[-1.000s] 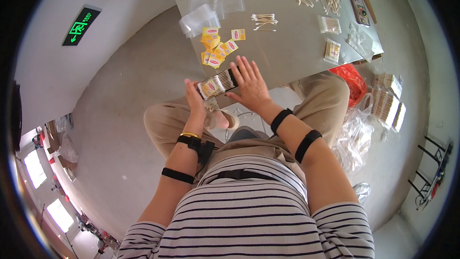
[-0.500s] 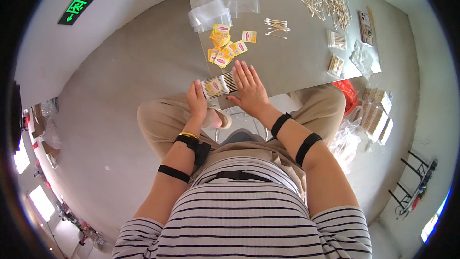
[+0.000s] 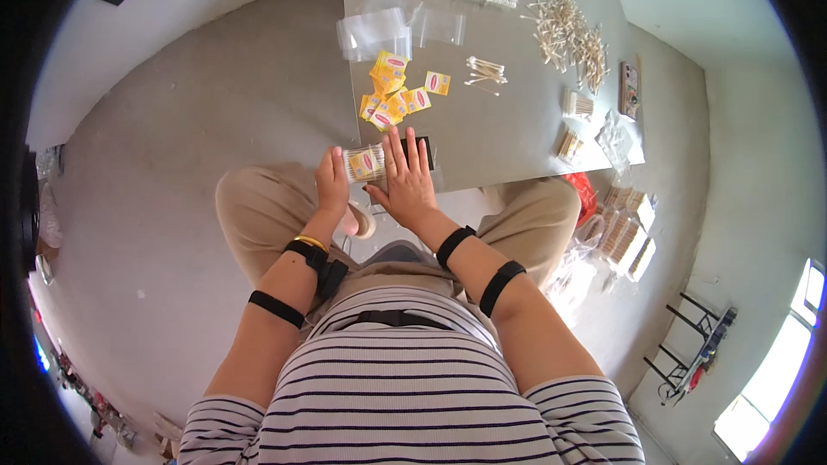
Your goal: The person gathers loose cotton swabs on a table, aligns them into neat bundles, and places them into small clear plastic bags. They seal the bags and set them aside with other packaged units. The person repeats this process multiple times.
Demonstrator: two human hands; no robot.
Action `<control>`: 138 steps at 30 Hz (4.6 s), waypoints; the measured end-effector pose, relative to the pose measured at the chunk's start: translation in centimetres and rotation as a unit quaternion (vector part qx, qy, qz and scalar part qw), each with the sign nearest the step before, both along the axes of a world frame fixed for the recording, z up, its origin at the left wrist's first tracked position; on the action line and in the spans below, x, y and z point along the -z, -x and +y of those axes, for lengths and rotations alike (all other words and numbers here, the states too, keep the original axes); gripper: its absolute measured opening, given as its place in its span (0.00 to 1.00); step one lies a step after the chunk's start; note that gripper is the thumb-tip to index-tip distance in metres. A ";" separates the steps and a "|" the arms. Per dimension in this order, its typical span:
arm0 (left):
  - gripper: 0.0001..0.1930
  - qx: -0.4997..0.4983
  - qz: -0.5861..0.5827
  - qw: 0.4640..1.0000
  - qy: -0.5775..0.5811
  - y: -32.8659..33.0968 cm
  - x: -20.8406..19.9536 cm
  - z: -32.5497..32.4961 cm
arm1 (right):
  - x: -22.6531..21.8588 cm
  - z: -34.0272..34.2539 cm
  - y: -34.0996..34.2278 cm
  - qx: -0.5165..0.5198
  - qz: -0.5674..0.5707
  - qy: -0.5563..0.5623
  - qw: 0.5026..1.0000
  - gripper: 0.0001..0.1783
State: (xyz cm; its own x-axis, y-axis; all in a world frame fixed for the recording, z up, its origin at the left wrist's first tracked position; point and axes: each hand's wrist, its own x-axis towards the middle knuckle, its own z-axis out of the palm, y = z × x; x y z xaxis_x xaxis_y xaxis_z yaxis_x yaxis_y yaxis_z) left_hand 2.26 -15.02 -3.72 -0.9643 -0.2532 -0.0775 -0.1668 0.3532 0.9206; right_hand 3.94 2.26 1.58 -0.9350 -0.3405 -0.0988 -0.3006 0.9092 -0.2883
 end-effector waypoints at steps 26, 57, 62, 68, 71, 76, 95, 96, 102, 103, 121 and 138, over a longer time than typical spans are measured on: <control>0.09 0.219 -0.075 0.966 -0.111 2.4 -11.3 5.8 | -1.8 17.0 15.4 0.119 0.019 -0.075 0.990 0.52; 0.47 0.445 0.192 0.719 0.499 10.8 -4.4 18.6 | 2.2 18.0 4.2 0.339 0.164 0.081 0.923 0.32; 0.47 0.436 0.218 0.715 0.500 13.7 -4.4 19.4 | 1.7 17.4 4.3 0.358 0.161 0.066 0.917 0.30; 0.45 0.463 0.211 0.710 0.487 15.2 -4.7 19.2 | 1.4 17.3 4.2 0.367 0.155 0.073 0.914 0.30; 0.40 0.449 0.226 0.742 0.443 15.7 -4.8 19.2 | 1.3 17.3 4.2 0.369 0.156 0.074 0.913 0.31; 0.16 0.439 0.216 0.787 0.375 16.8 -7.3 19.7 | 1.5 17.5 4.1 0.370 0.159 0.075 0.912 0.32; 0.07 0.465 0.239 0.749 0.407 18.3 -8.3 19.2 | 1.3 17.4 4.1 0.369 0.150 0.063 0.915 0.32; 0.07 0.464 0.240 0.749 0.407 18.4 -8.4 19.3 | 1.3 17.4 4.1 0.369 0.148 0.065 0.915 0.32; 0.06 0.477 0.232 0.747 0.401 18.0 -8.7 19.4 | 1.4 17.5 4.0 0.369 0.151 0.064 0.915 0.32; 0.06 0.482 0.236 0.745 0.396 17.8 -8.6 19.3 | 1.4 17.5 4.0 0.369 0.151 0.063 0.915 0.32; 0.07 0.428 0.247 0.786 0.372 16.1 -7.6 18.5 | 1.4 17.4 4.1 0.369 0.153 0.066 0.914 0.33; 0.06 0.419 0.265 0.778 0.386 15.8 -7.7 18.7 | 1.5 17.4 4.2 0.369 0.151 0.057 0.915 0.33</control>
